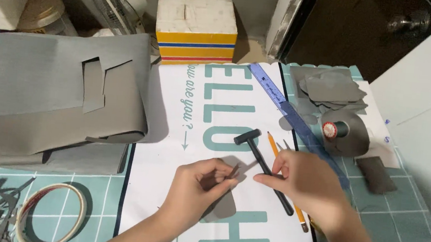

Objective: Punching stitching holes into a leather piece using a pricking iron and a mallet.

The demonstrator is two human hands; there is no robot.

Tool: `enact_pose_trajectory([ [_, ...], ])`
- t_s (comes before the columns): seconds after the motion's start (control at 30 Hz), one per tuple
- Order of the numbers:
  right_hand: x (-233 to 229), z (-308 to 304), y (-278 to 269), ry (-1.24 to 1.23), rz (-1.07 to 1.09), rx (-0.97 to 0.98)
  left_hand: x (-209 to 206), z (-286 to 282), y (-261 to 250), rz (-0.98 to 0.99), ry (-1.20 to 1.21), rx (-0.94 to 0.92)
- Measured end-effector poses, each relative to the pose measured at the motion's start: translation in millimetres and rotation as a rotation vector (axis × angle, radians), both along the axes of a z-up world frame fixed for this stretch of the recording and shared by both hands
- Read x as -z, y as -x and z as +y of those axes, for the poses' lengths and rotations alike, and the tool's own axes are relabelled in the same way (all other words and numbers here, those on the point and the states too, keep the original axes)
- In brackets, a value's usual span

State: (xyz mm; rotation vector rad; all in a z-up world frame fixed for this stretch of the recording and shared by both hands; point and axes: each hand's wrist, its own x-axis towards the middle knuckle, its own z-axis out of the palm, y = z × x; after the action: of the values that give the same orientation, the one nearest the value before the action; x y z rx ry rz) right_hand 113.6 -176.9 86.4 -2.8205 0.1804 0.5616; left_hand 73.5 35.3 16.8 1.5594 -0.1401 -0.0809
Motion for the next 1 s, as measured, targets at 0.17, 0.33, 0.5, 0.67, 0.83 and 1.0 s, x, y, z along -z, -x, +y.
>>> enact_pose_trajectory([
  [0.17, 10, -2, -3, -0.037, 0.022, -0.016, 3, 0, -1, -0.015, -0.065, -0.016],
  [0.33, 1, 1, -2, -0.029, 0.025, -0.007, 3, 0, -3, 0.013, -0.089, -0.027],
  [0.5, -9, 5, 1, -0.036, -0.047, 0.113, 4, 2, 0, -0.035, -0.042, 0.014],
  [0.67, -18, -9, 3, -0.032, -0.081, 0.058, 5, 2, 3, -0.021, -0.064, 0.007],
  [0.83, -10, -46, 16, -0.474, -0.373, 0.127, 2, 3, 0, -0.106, -0.125, 0.024],
  [1.0, -38, -52, 35, -0.160, -0.414, 0.022, 5, 2, 0, -0.037, -0.070, 0.008],
])
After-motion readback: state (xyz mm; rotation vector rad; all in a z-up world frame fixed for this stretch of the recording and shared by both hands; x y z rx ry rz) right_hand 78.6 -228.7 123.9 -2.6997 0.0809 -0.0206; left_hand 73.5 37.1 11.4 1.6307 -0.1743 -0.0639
